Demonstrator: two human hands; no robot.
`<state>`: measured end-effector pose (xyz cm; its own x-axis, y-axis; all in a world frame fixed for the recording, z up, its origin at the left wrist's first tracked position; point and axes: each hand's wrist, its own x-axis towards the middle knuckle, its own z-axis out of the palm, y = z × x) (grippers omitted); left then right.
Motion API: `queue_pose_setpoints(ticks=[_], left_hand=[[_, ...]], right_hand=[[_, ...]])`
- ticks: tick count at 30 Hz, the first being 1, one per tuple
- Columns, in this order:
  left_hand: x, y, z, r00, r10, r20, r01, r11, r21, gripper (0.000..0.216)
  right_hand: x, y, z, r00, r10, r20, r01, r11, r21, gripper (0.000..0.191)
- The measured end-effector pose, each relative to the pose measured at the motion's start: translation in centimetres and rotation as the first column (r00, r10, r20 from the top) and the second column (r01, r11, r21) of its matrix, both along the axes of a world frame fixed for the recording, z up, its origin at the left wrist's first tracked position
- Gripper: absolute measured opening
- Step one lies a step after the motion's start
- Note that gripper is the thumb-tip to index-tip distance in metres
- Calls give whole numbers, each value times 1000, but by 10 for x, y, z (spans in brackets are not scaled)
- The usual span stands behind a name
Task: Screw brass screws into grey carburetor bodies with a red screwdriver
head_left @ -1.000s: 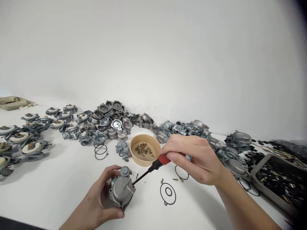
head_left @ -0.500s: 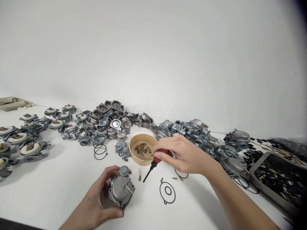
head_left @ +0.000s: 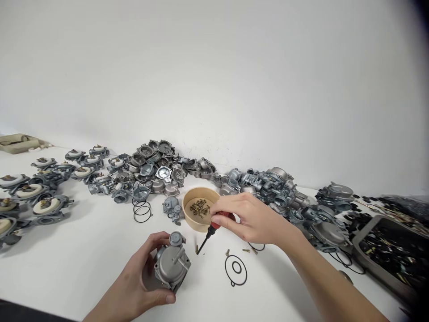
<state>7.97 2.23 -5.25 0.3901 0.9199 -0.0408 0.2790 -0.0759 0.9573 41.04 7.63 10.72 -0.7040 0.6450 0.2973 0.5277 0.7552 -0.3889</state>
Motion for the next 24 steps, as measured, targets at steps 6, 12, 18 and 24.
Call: queue_pose_setpoints(ticks=[6, 12, 18, 24], left_hand=[[1, 1, 4, 1000, 0, 11, 0, 1000, 4, 97], [2, 1, 3, 1000, -14, 21, 13, 1000, 4, 95], [-3, 1, -5, 1000, 1, -2, -1, 1000, 3, 100], [-4, 0, -7, 1000, -2, -27, 2, 1000, 15, 95]], right_hand=[[8, -7, 8, 997, 6, -74, 0, 997, 81, 25], [8, -13, 14, 996, 7, -89, 3, 994, 111, 26], [0, -9, 3, 999, -7, -47, 14, 989, 146, 21], [1, -7, 2, 988, -5, -154, 54, 947, 317, 31]])
